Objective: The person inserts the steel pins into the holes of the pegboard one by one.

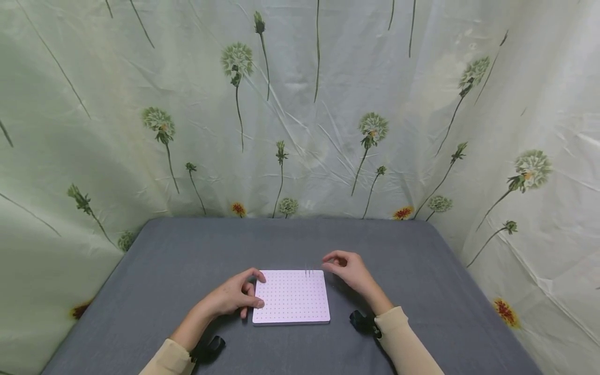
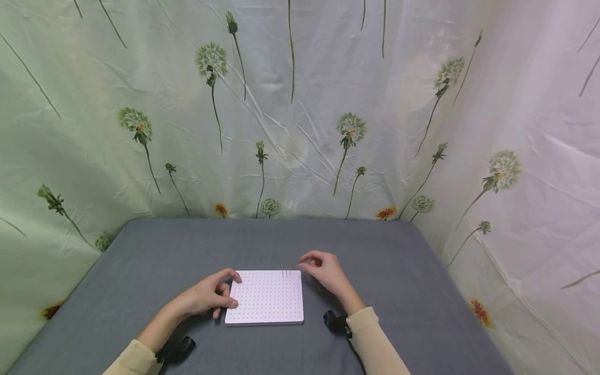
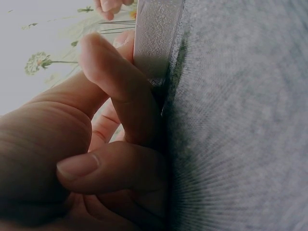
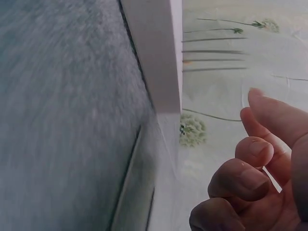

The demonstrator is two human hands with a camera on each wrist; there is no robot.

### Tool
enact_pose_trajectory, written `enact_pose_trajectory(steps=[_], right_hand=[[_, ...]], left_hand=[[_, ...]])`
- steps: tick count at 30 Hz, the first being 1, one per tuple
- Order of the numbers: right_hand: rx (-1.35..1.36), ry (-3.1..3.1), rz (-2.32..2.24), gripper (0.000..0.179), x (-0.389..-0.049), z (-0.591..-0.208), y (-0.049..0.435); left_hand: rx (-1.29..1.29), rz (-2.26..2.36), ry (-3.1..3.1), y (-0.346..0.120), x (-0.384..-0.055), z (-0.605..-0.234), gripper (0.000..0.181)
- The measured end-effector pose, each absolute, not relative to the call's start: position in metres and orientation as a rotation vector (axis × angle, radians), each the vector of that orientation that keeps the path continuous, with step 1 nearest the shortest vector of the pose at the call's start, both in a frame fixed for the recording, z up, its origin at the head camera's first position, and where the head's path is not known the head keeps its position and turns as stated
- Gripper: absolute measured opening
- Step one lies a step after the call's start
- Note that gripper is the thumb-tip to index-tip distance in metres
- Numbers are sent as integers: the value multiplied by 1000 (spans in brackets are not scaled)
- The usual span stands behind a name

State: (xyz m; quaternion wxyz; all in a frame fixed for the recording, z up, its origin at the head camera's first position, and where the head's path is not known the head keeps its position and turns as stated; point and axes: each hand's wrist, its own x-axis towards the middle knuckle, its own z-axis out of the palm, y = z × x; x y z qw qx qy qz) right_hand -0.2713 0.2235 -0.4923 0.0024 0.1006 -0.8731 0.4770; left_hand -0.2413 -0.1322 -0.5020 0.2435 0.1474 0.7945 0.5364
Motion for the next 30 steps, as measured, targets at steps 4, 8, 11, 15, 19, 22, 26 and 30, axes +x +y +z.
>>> enact_pose_trajectory(steps=[4, 8, 11, 15, 19, 22, 26, 30], right_hand=[[305, -2722, 1499, 16, -266, -487, 234], [287, -2732, 1460, 15, -259, -489, 244], [267, -2757, 1442, 16, -254, -493, 251], [278, -2814, 1432, 19, -250, -503, 258], [367, -2875, 1378, 19, -250, -509, 263], [424, -2918, 1312, 18, -250, -511, 265], [486, -2958, 1207, 10, -249, -512, 269], [544, -2964, 1079, 6, -246, -511, 270]], left_hand=[[402, 1468, 2174, -133, -241, -503, 55], [402, 1470, 2175, -133, -240, -502, 55], [403, 1470, 2172, -133, -240, -502, 56], [402, 1471, 2167, -133, -240, -502, 56], [393, 1475, 2165, -133, -240, -502, 57], [384, 1472, 2166, -132, -240, -503, 57], [380, 1460, 2173, -132, -241, -503, 57], [385, 1455, 2178, -132, -241, -503, 57]])
